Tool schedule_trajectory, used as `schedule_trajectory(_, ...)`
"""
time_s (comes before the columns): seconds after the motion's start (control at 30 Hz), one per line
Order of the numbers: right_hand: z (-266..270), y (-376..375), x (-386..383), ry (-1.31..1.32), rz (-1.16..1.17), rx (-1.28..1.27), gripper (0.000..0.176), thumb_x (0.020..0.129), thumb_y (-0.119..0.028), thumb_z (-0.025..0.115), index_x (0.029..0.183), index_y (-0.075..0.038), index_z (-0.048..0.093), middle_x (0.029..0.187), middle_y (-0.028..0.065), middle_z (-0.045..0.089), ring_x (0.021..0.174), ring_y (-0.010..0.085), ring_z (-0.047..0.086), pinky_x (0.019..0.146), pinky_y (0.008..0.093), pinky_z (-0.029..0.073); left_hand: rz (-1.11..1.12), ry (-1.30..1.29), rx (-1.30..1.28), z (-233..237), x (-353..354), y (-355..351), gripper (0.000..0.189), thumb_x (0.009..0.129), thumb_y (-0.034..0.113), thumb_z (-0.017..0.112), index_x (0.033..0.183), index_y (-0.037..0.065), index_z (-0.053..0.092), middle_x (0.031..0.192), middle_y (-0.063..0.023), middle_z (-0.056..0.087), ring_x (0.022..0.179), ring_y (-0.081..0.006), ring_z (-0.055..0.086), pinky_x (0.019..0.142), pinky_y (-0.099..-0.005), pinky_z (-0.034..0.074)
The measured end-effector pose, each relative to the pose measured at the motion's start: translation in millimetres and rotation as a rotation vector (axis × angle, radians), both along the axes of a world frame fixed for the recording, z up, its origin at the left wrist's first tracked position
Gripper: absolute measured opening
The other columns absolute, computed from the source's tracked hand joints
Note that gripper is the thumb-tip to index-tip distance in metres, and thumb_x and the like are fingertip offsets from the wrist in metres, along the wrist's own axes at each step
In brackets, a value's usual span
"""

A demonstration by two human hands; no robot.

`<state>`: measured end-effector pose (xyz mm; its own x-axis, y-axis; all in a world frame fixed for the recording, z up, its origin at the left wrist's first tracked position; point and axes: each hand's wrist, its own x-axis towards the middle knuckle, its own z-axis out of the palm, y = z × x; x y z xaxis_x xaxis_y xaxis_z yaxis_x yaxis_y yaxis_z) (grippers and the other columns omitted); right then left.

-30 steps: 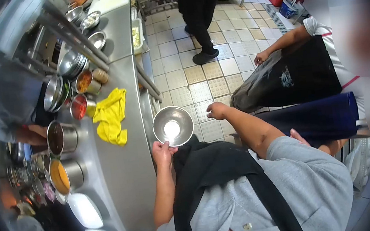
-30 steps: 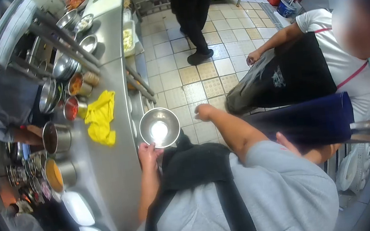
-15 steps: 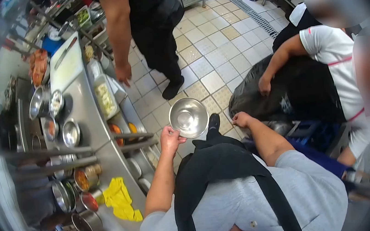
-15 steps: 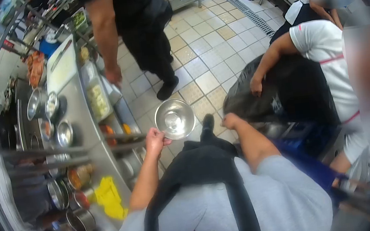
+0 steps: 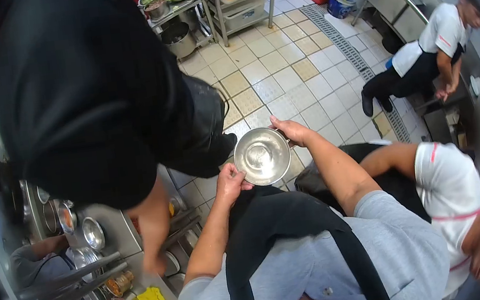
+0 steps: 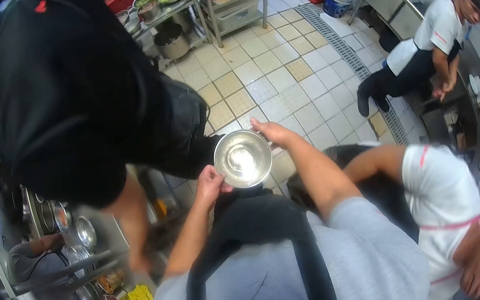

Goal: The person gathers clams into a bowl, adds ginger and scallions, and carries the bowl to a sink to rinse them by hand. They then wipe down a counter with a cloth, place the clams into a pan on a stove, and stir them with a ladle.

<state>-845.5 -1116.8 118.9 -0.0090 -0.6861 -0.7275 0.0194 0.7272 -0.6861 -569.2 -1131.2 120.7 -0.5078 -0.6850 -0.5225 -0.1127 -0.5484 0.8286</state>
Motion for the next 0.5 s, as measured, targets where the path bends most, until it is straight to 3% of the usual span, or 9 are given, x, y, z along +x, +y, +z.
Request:
schedule_trajectory(0.03,-7.7,-17.3,-8.1,-0.012,0.06,0.017,0.081,0.085,-0.069,0.036,0.13,-0.002,0.046,0.135,0.0192,0.042,0.128,0.0325,0.035,0.091,0.0513,0.043,0.017,0.013,0.012,-1.6,-7.2,-13.1,0.017,0.086,0.003,0.054,0.083,0.006,0.038,0.074,-0.013,0.059,0.055,-0.0198,0.063,0.047,-0.0278,0.055)
schedule_trajectory(0.13,-5.4,-46.9,-32.5,-0.106,0.1,0.049,0.081,0.085,-0.068,0.035,0.131,-0.002,0.045,0.136,0.0175,0.042,0.126,0.0322,0.038,0.09,0.051,0.043,0.058,0.033,0.017,3.0,-33.0,-51.1,0.017,0.086,0.004,0.055,0.083,0.006,0.039,0.073,-0.0119,0.058,0.055,-0.0195,0.063,0.047,-0.0279,0.055)
schedule_trajectory(0.17,-2.9,-47.9,-43.0,-0.163,0.088,0.077,0.078,0.086,-0.065,0.038,0.132,-0.003,0.042,0.135,0.0167,0.043,0.123,0.031,0.042,0.083,0.0471,0.049,0.06,0.014,0.013,3.5,-40.5,-55.8,0.017,0.086,0.004,0.055,0.083,0.006,0.039,0.072,-0.0113,0.058,0.055,-0.0196,0.063,0.046,-0.0279,0.054)
schedule_trajectory(0.2,5.6,-53.9,-51.8,-0.162,0.103,0.079,0.078,0.086,-0.065,0.038,0.132,-0.003,0.042,0.135,0.0167,0.043,0.123,0.031,0.042,0.083,0.0471,0.049,0.076,0.015,0.013,7.4,-48.2,-68.0,0.017,0.086,0.004,0.055,0.083,0.006,0.039,0.072,-0.0113,0.058,0.055,-0.0196,0.063,0.046,-0.0279,0.054)
schedule_trajectory(0.3,18.9,-68.9,-84.4,-0.303,0.093,0.016,0.069,0.088,-0.053,0.048,0.136,-0.005,0.035,0.127,0.0159,0.048,0.106,0.0262,0.055,0.065,0.0352,0.057,0.088,0.038,0.047,18.0,-72.0,-99.6,0.017,0.086,0.004,0.055,0.082,0.006,0.039,0.07,-0.0106,0.056,0.055,-0.0193,0.062,0.046,-0.0279,0.054)
schedule_trajectory(0.4,10.7,-93.9,-121.7,-0.308,0.073,-0.028,0.067,0.087,-0.054,0.05,0.133,-0.006,0.04,0.119,0.0106,0.055,0.096,0.0224,0.06,0.065,0.0381,0.057,0.1,0.0,0.042,19.3,-102.2,-138.9,0.016,0.086,0.004,0.055,0.081,0.006,0.039,0.071,-0.0111,0.057,0.054,-0.0193,0.062,0.046,-0.0281,0.055)
schedule_trajectory(0.5,6.5,-127.8,-164.0,-0.309,0.089,-0.007,0.064,0.089,-0.05,0.049,0.134,-0.006,0.037,0.121,0.0128,0.051,0.098,0.0236,0.058,0.068,0.0359,0.055,0.114,-0.018,0.051,11.3,-138.1,-171.9,0.016,0.086,0.003,0.054,0.081,0.005,0.039,0.071,-0.0116,0.058,0.054,-0.0194,0.062,0.046,-0.0285,0.055)
